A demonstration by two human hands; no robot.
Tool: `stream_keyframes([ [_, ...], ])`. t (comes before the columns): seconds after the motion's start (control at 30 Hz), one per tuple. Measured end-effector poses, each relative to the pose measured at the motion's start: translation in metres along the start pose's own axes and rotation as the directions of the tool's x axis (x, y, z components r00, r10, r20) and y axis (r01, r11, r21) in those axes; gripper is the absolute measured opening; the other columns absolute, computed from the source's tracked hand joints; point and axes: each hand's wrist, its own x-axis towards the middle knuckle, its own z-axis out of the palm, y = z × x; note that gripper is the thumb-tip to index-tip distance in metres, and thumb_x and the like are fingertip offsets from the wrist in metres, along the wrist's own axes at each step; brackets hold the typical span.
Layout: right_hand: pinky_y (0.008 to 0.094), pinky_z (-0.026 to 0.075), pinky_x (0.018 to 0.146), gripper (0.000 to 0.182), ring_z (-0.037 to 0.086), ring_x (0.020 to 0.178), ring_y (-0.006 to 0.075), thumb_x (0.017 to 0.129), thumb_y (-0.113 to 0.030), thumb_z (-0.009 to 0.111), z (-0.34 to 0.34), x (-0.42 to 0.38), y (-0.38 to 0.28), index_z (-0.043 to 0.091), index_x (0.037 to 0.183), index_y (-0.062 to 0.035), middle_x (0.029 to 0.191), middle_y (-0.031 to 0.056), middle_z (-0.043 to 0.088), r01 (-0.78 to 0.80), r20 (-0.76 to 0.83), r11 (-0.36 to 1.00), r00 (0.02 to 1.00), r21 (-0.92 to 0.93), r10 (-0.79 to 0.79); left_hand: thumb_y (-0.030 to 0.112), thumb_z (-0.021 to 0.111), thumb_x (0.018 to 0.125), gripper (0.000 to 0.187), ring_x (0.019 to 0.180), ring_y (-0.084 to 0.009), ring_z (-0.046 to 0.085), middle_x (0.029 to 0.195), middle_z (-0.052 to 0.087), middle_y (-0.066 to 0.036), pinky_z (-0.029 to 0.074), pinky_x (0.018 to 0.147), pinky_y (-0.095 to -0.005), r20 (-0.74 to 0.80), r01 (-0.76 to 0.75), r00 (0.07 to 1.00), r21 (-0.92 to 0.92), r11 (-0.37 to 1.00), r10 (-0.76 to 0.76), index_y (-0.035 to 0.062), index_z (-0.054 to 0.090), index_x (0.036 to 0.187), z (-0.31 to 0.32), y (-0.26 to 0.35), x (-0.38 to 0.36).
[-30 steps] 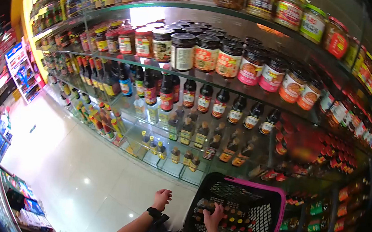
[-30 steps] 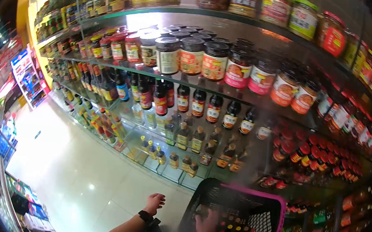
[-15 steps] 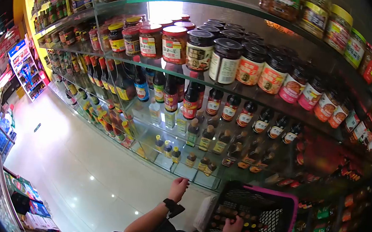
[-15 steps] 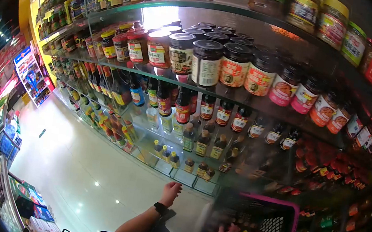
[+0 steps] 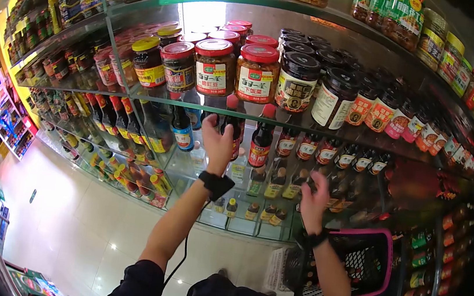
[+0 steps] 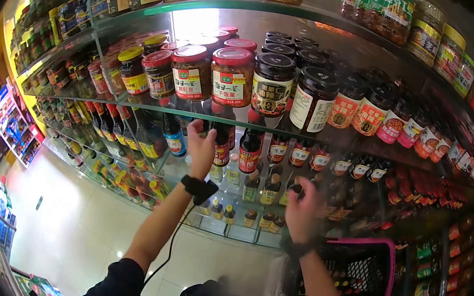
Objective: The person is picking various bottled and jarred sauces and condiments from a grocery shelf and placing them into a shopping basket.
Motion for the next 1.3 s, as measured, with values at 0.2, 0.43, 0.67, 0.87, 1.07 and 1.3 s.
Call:
stream_keyframes([
  [0.2,0.0331,0.039,0.088,0.038,0.051,0.100,0.0221,0.076,-0.008,0.060,0.122,0.083,-0.007,0.046,0.111,0.0007,0.104,0.0118,0.054,0.030,0.139,0.988,0.989,0.153,-0.051,0.018,0.064,0.076,0.041,0.083,-0.0227,0.059,0.098,0.058,-0.014,0.046,0.074,-0.0323,0.190,0.120,0.976,-0.073,0.990,-0.104,0.0026,0.045,0.109,0.007,0.027,0.028],
  [0.43,0.0336,0.039,0.086,0.035,0.052,0.096,0.0270,0.087,-0.027,0.054,0.166,0.099,-0.013,0.046,0.108,0.0002,0.104,0.0161,0.054,0.023,0.141,0.991,0.989,0.129,-0.041,0.020,0.065,0.077,0.032,0.080,-0.0173,0.059,0.089,0.062,-0.009,0.045,0.071,-0.0277,0.288,0.059,0.958,-0.162,0.985,-0.009,0.0042,0.052,0.102,0.019,-0.003,0.041],
  [0.67,0.0397,0.037,0.088,0.041,0.049,0.100,0.0370,0.090,-0.033,0.049,0.163,0.093,-0.021,0.046,0.110,0.0026,0.106,0.0225,0.052,0.048,0.036,0.999,0.998,0.008,-0.048,0.022,0.057,0.086,0.023,0.075,-0.0167,0.058,0.082,0.062,-0.011,0.045,0.068,-0.0289,0.242,-0.043,0.966,-0.188,0.981,0.088,0.0021,0.054,0.098,0.033,-0.012,0.044],
  [0.87,0.0440,0.041,0.074,0.032,0.053,0.085,0.0403,0.089,-0.030,0.049,0.130,0.084,-0.026,0.049,0.101,0.0003,0.091,0.0219,0.056,0.016,-0.072,1.000,0.997,-0.015,-0.017,0.021,0.057,0.086,0.021,0.068,-0.0198,0.059,0.077,0.062,-0.012,0.045,0.063,-0.0305,0.218,0.090,0.975,-0.202,0.975,-0.045,0.0017,0.054,0.092,0.039,-0.017,0.030],
  [1.07,0.0387,0.042,0.065,0.026,0.057,0.071,0.0304,0.088,-0.027,0.048,0.075,0.068,-0.017,0.050,0.098,-0.0024,0.076,0.0125,0.059,-0.041,-0.169,0.998,0.984,0.045,0.048,0.023,0.059,0.083,0.024,0.070,-0.0295,0.060,0.077,0.062,-0.014,0.044,0.064,-0.0351,0.233,0.047,0.972,-0.148,0.988,-0.011,0.0006,0.057,0.093,0.035,0.023,0.000],
  [1.3,0.0338,0.042,0.060,0.022,0.056,0.063,0.0210,0.087,-0.025,0.049,-0.006,0.028,-0.018,0.050,0.090,-0.0030,0.069,0.0073,0.057,-0.168,-0.187,0.980,0.965,0.104,0.185,0.025,0.058,0.082,0.023,0.070,-0.0269,0.059,0.074,0.061,-0.012,0.043,0.064,-0.0363,0.426,0.189,0.893,-0.060,0.980,-0.146,0.0020,0.056,0.088,0.053,0.059,-0.051],
])
